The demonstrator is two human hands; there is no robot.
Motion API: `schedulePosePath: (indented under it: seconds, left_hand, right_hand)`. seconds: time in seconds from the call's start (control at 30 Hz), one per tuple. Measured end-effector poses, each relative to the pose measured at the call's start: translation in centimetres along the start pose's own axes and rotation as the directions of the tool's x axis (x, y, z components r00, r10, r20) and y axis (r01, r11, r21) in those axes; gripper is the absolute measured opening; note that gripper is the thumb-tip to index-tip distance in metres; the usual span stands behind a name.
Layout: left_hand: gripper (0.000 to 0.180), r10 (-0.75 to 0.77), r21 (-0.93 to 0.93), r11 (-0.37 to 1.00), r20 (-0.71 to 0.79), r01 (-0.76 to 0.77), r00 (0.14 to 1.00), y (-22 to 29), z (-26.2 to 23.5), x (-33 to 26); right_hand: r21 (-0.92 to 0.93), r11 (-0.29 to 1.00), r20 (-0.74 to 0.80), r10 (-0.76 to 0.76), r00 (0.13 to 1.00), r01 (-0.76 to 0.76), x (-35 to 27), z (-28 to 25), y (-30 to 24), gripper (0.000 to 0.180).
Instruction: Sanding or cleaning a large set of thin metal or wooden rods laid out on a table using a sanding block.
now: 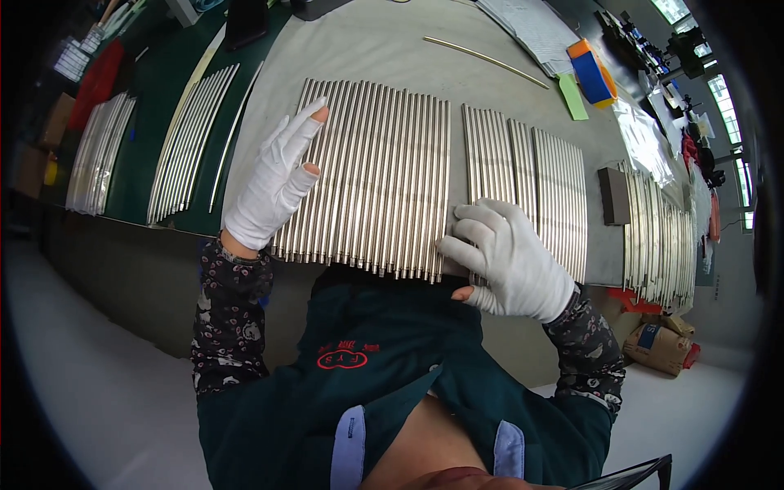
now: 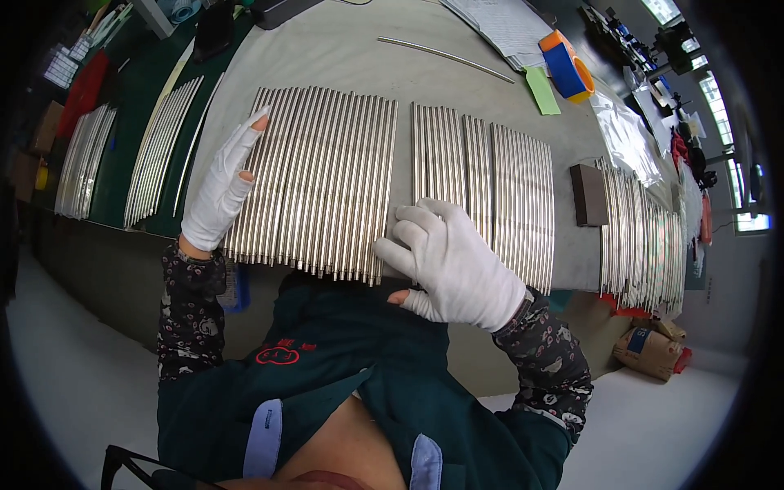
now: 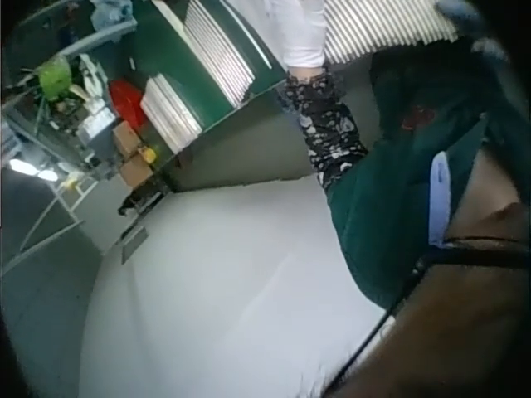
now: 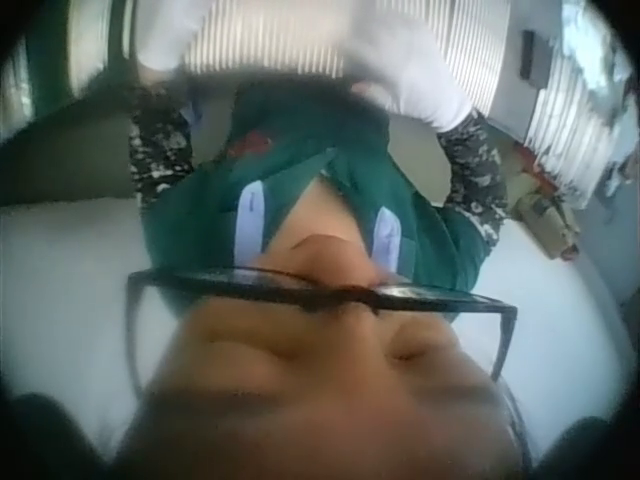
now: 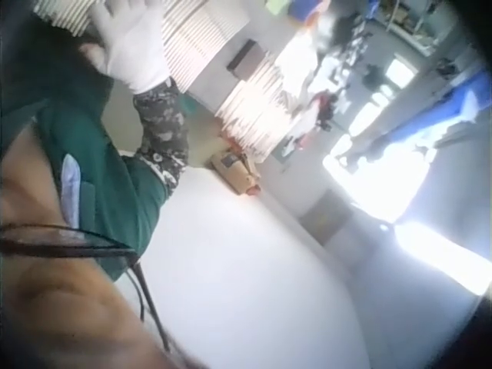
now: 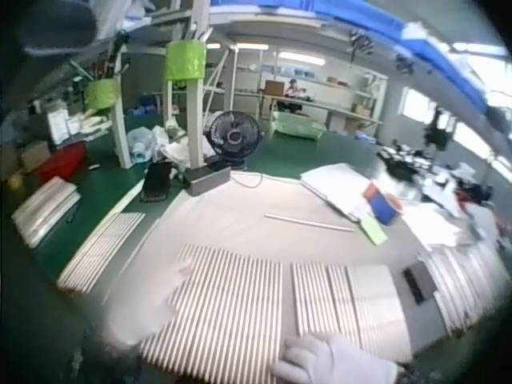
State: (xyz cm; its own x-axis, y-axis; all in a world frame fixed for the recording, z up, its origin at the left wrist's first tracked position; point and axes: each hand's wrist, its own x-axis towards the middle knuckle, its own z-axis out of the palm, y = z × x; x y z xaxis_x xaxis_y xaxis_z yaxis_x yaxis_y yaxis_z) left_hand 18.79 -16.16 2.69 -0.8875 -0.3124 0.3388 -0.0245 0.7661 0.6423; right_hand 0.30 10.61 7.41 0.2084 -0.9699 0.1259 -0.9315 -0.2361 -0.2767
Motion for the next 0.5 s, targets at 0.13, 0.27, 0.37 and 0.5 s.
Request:
schedulePosePath:
  seconds: [0.13,0.27,0.37,0.5]
  left_hand:
    - [0.078,-0.004,-0.011,1.000,-0.012,0.004,1.000,-0.1,0.0,-0.2]
    - [0.077,-0.003,-0.015,1.000,-0.020,0.002,1.000,-0.1,0.0,-0.3]
    - [0.077,-0.005,-0.020,1.000,-0.015,0.005,1.000,-0.1,0.1,-0.1]
    - [0.077,0.002,-0.024,1.000,-0.022,-0.002,1.000,-0.1,0.1,-0.2]
  right_hand:
    - [-0.053,0.999,0.072,0.012,0.997,-0.009,0.9,-0.5,-0.3,0.051]
    - [-0.040,0.998,-0.028,-0.050,0.998,0.049,1.1,-0.4,-0.1,0.052]
    - [-0.028,0.999,0.003,-0.036,0.999,0.036,1.2,-0.2,-0.1,0.052]
    - [-0.043,0.998,0.038,-0.036,0.999,0.038,1.9,-0.5,-0.3,0.052]
